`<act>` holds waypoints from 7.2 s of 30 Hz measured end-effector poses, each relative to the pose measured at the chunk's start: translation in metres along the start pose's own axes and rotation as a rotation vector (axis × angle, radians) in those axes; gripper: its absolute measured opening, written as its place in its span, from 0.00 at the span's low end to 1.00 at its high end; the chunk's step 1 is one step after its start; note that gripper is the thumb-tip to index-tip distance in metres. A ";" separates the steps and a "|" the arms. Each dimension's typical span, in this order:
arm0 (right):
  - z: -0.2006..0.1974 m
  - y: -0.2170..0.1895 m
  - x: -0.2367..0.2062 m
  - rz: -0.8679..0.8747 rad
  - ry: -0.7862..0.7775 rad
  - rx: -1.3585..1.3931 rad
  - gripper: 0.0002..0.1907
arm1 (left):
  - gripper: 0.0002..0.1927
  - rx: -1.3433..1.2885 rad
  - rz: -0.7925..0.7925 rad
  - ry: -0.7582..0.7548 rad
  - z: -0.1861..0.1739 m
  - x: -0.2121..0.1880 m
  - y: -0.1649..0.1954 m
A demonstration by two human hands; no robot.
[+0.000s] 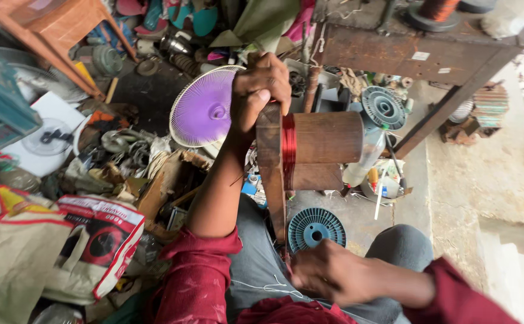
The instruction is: The person winds red insulated wire around a wooden spool by hand, then secures the coil with a thin white string. They use scissors to cut the string and the wire.
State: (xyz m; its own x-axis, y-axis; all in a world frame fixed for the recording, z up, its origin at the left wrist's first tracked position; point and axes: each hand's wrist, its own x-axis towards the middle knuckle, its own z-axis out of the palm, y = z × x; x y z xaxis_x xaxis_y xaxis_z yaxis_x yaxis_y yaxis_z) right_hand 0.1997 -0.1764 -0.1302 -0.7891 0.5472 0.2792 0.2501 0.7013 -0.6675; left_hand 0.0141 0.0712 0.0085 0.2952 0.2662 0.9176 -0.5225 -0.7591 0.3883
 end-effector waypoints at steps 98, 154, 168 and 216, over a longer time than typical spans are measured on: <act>0.043 0.156 0.092 0.560 0.523 -0.307 0.16 | 0.37 0.156 -0.433 0.523 -0.088 -0.128 0.052; 0.094 0.116 0.059 0.898 0.507 -0.391 0.16 | 0.08 0.377 -0.764 0.214 0.033 -0.150 -0.035; 0.083 0.114 0.071 0.781 0.512 -0.356 0.15 | 0.16 0.858 -0.797 0.305 0.032 -0.154 -0.034; 0.084 0.147 0.060 0.724 0.354 -0.469 0.13 | 0.06 0.726 -0.697 0.367 0.019 -0.138 -0.016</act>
State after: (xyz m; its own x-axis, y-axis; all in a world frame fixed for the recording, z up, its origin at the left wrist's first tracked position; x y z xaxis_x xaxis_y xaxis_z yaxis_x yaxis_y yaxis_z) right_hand 0.1420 -0.0790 -0.2692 -0.1544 0.9766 0.1496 0.8766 0.2053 -0.4353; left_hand -0.0026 0.0354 -0.1260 0.0227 0.8480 0.5295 0.3053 -0.5102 0.8040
